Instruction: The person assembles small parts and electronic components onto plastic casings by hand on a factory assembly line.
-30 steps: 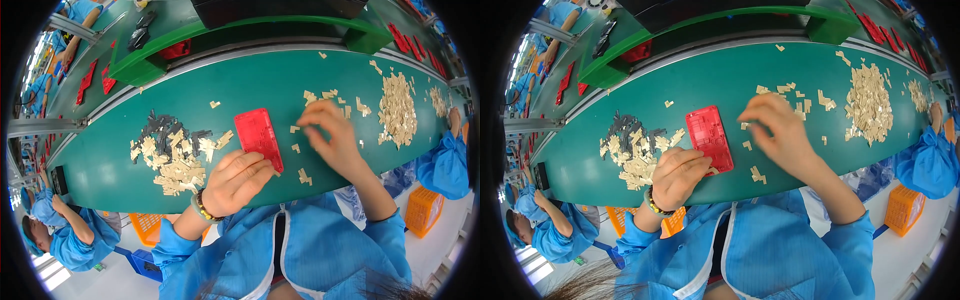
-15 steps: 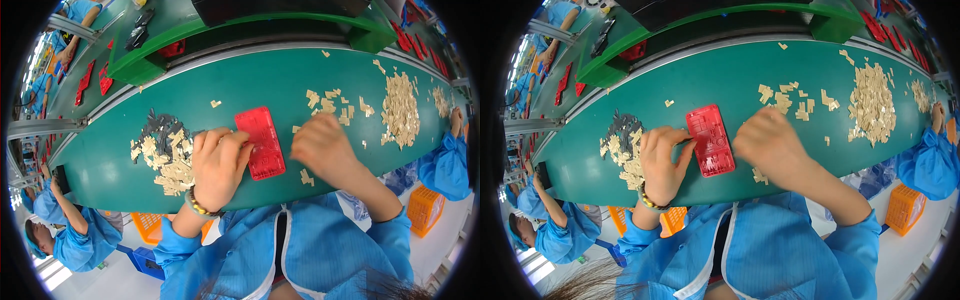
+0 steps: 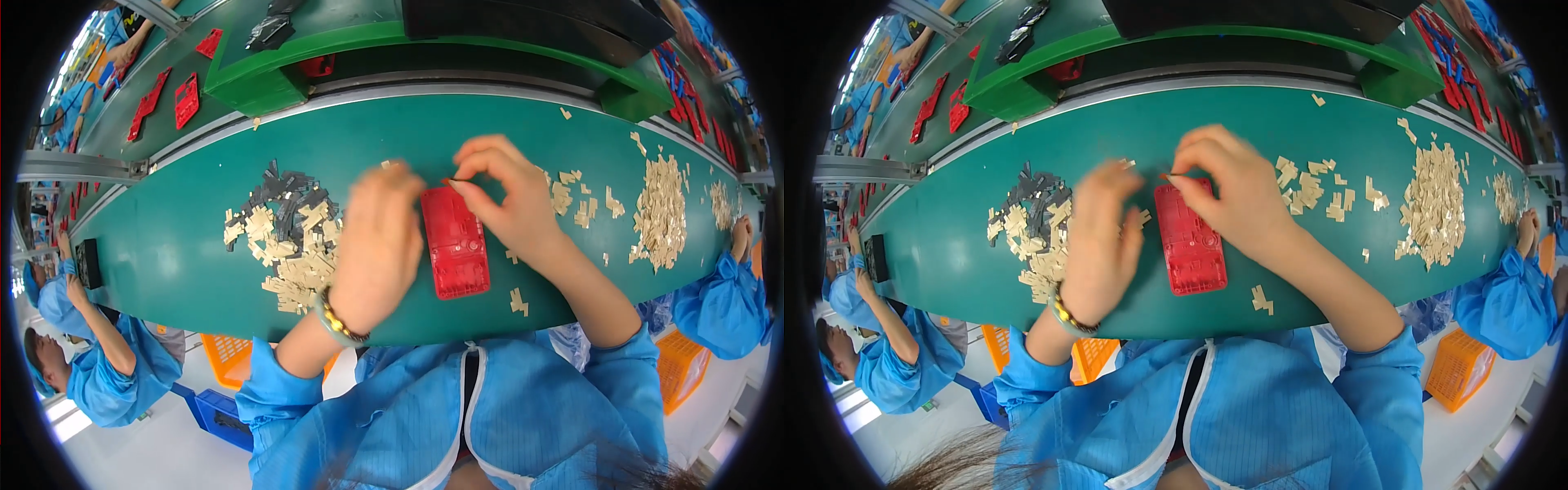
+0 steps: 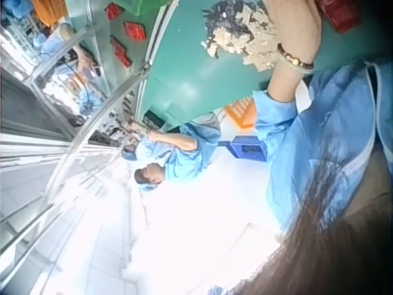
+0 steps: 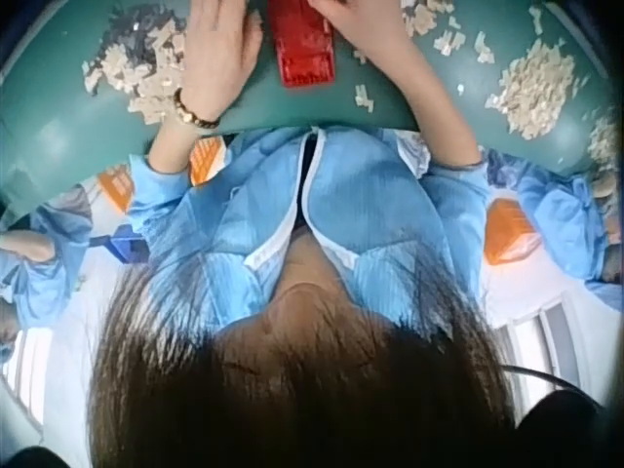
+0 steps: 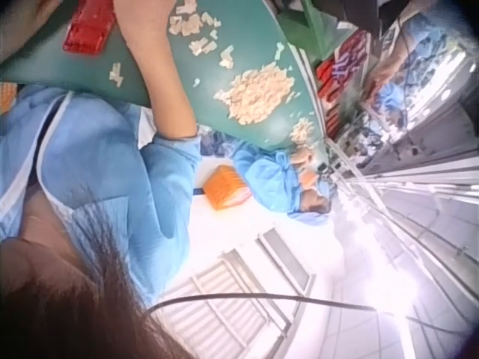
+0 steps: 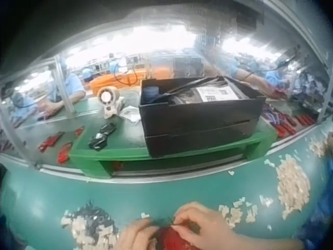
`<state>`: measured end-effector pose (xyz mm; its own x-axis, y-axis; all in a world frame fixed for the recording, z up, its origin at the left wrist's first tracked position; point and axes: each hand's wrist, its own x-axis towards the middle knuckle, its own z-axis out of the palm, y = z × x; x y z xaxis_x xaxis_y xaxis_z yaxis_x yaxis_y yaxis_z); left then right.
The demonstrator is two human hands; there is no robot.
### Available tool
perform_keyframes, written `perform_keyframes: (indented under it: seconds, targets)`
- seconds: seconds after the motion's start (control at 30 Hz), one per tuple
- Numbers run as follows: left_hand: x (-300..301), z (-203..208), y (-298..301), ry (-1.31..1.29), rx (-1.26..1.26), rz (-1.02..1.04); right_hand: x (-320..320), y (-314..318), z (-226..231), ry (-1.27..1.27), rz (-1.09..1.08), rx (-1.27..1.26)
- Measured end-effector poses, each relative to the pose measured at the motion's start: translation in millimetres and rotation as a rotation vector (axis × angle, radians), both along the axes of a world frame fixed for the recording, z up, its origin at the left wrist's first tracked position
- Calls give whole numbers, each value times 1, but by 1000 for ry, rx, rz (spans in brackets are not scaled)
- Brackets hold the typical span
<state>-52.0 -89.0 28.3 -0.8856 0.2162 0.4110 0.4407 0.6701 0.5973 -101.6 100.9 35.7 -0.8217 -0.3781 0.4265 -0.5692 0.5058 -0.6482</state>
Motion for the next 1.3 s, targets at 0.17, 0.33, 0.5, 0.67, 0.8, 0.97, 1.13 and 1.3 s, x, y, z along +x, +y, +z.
perform_keyframes:
  seconds: [0.17, 0.33, 0.5, 0.67, 0.8, 0.97, 1.13, 1.3]
  targets:
    - [28, -25, 16, 64, -267, -176, -11, 14, -7, -1113, 70, -339]
    - [9, -2, 4, -20, -80, -45, -17, 23, -2, -1201, 244, -386]
    - [-14, 2, -9, -808, 630, -282, -14, 22, -11, -1067, 386, -517]
    - [-13, 2, -12, -830, 500, -253, -19, 34, -4, -974, 401, -397]
    - [-14, 3, 2, -843, 771, -333, -17, 29, -2, -660, 414, -337]
    - [-15, 13, -6, -991, 814, -372, -18, 35, 4, -420, 356, -189]
    - [-7, 14, 4, -377, 244, -87, -21, 32, 3, -315, 267, -71]
    - [-8, 15, 8, -266, 189, -131, -5, 16, -1, -437, 266, -254]
